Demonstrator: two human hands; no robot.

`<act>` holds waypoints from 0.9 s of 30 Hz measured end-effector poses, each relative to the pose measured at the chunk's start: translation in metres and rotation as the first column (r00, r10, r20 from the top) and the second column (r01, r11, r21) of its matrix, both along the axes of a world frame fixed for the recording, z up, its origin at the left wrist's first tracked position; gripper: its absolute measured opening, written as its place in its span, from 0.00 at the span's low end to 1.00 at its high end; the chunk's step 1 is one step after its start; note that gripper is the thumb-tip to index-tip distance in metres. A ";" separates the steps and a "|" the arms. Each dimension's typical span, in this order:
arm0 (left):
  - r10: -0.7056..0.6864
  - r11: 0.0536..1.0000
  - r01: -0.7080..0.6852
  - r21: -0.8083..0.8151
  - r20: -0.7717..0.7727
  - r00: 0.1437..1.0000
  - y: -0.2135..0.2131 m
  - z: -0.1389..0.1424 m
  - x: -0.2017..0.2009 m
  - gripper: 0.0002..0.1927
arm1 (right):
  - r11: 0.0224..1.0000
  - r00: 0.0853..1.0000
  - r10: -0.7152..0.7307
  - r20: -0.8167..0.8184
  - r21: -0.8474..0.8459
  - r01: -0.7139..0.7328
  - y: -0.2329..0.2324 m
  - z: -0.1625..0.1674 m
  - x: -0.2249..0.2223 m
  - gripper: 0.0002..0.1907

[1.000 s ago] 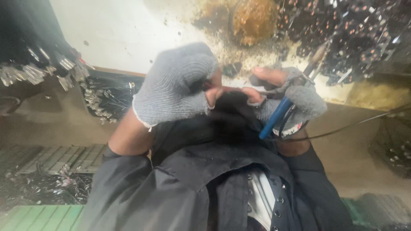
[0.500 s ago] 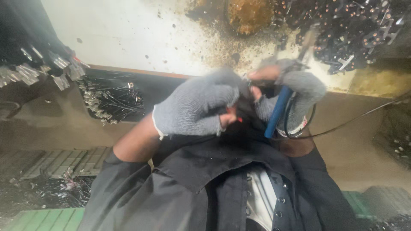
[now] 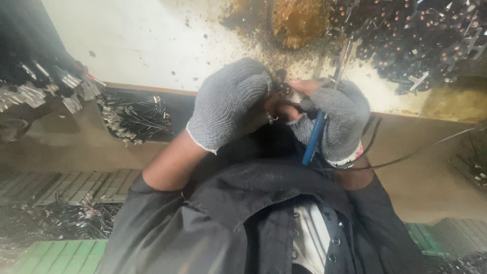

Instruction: The person solders wires onto small electronic components at a workbench, holding a component in one hand and a soldering iron in the other, feeding solder to the joint, then setting the finished piece aside and picking up the next component to repeat the process.

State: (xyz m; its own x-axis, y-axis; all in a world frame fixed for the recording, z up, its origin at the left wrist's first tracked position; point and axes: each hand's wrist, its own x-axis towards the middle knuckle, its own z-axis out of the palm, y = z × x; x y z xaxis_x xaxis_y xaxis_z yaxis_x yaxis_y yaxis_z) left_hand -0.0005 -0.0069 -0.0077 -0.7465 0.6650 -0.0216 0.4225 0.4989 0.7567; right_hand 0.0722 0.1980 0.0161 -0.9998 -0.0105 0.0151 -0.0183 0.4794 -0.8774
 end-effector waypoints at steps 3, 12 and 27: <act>0.013 1.000 -0.013 -0.007 -0.039 0.999 0.000 -0.002 0.004 0.05 | 0.999 1.000 0.015 0.015 0.052 -0.015 0.001 0.001 0.000 0.15; 0.060 0.994 -0.055 0.091 -0.051 0.997 0.001 0.003 0.007 0.09 | 0.999 0.997 0.013 0.079 -0.030 -0.011 -0.001 0.005 -0.003 0.16; 0.046 0.999 -0.048 -0.008 -0.149 0.988 0.012 0.001 0.008 0.11 | 0.858 0.842 0.001 0.540 -0.432 0.277 0.007 0.002 -0.002 0.18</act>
